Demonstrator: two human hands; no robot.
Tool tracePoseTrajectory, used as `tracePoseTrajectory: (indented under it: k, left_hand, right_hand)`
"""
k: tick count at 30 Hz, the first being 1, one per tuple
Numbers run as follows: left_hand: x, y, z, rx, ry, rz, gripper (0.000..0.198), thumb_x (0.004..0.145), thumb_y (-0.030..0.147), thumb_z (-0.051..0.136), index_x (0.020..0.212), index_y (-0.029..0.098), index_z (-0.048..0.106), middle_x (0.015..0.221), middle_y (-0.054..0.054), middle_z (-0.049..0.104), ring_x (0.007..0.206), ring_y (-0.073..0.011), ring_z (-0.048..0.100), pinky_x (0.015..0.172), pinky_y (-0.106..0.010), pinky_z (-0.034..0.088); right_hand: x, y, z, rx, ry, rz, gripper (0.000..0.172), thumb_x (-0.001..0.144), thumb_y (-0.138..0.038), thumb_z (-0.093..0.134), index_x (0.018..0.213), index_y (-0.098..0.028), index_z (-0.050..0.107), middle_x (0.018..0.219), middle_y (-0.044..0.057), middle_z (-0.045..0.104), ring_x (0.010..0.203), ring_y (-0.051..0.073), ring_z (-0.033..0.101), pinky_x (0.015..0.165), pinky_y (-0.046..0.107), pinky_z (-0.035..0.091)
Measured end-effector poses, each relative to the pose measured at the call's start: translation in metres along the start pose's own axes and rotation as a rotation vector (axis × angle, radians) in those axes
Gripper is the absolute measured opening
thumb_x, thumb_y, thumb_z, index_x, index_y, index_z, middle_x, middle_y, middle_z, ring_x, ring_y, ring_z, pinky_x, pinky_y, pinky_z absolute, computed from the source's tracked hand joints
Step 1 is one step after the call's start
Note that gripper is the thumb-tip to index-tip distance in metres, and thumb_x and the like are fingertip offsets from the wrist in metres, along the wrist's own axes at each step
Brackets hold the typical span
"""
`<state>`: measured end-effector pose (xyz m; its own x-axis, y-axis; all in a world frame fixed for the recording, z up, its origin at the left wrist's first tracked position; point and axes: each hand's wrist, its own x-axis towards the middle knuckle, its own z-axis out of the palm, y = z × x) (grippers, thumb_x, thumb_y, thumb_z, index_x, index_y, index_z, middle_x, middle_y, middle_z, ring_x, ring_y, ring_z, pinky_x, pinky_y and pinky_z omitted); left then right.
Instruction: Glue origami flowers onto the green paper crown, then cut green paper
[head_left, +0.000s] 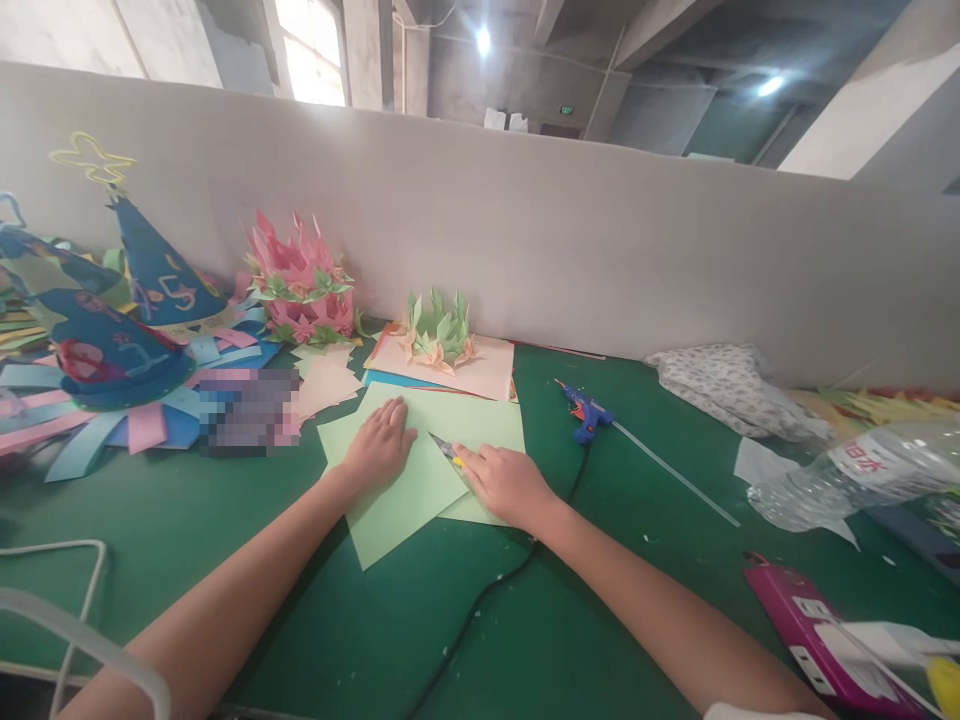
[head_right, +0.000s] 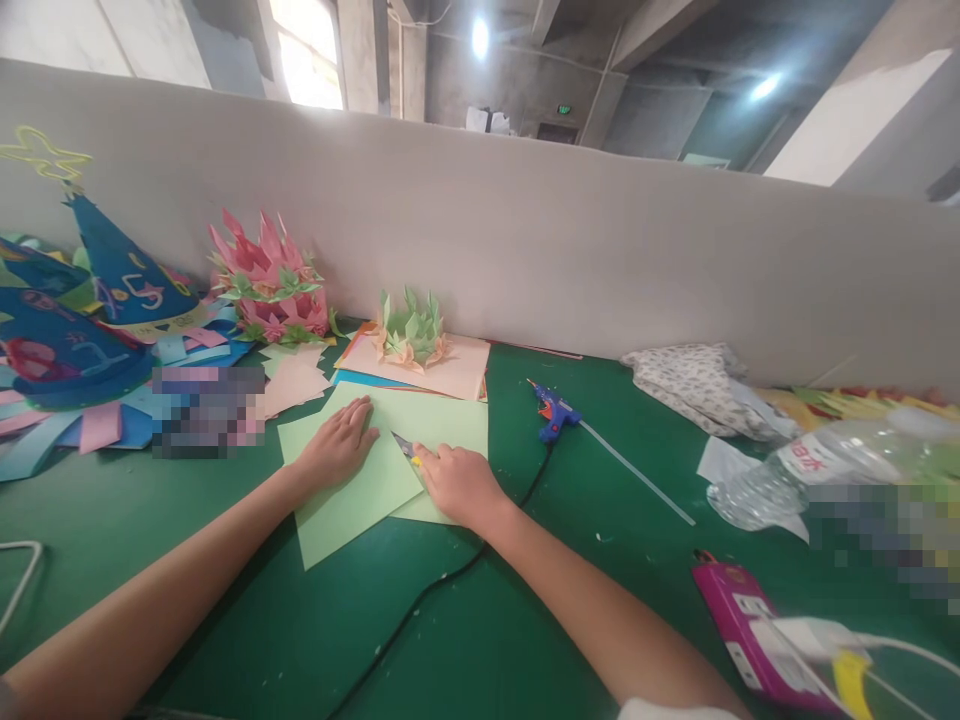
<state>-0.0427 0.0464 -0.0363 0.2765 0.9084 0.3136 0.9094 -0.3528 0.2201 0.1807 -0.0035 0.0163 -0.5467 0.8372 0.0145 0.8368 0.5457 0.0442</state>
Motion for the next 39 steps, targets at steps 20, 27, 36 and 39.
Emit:
tracePoseTrajectory:
  k: [20, 27, 36, 39]
  left_hand:
    - [-0.002, 0.000, 0.001, -0.024, 0.061, 0.026, 0.035, 0.090, 0.037, 0.027, 0.110, 0.013, 0.043, 0.142, -0.021, 0.032, 0.131, -0.0297, 0.031, 0.105, -0.048, 0.032]
    - [-0.001, 0.001, 0.000, -0.011, 0.055, 0.028, 0.031, 0.090, 0.035, 0.028, 0.098, 0.011, 0.045, 0.141, -0.028, 0.029, 0.131, -0.0312, 0.030, 0.103, -0.047, 0.033]
    - [-0.001, 0.000, 0.001, -0.015, 0.064, 0.007, 0.028, 0.089, 0.034, 0.031, 0.097, 0.012, 0.046, 0.141, -0.026, 0.032, 0.130, -0.0290, 0.034, 0.103, -0.044, 0.032]
    - [-0.002, 0.001, 0.001, 0.023, 0.057, -0.006, 0.032, 0.089, 0.035, 0.031, 0.099, 0.011, 0.048, 0.139, -0.026, 0.035, 0.132, -0.0307, 0.030, 0.103, -0.046, 0.030]
  right_hand:
    - [0.043, 0.005, 0.005, 0.001, 0.052, -0.037, 0.043, 0.094, -0.031, 0.026, 0.134, -0.023, 0.041, 0.095, 0.008, 0.064, 0.078, 0.020, 0.059, 0.060, 0.027, 0.038]
    - [0.067, 0.005, 0.007, 0.005, 0.063, -0.036, 0.042, 0.094, -0.031, 0.028, 0.134, -0.024, 0.041, 0.097, 0.008, 0.064, 0.080, 0.021, 0.059, 0.062, 0.027, 0.038]
    - [0.080, 0.004, 0.006, 0.004, 0.055, 0.007, 0.043, 0.094, -0.032, 0.029, 0.134, -0.024, 0.041, 0.098, 0.009, 0.063, 0.082, 0.021, 0.060, 0.062, 0.028, 0.039]
    - [0.072, 0.011, 0.008, -0.012, 0.090, 0.032, 0.043, 0.093, -0.031, 0.030, 0.134, -0.024, 0.041, 0.095, 0.008, 0.063, 0.077, 0.021, 0.060, 0.059, 0.027, 0.038]
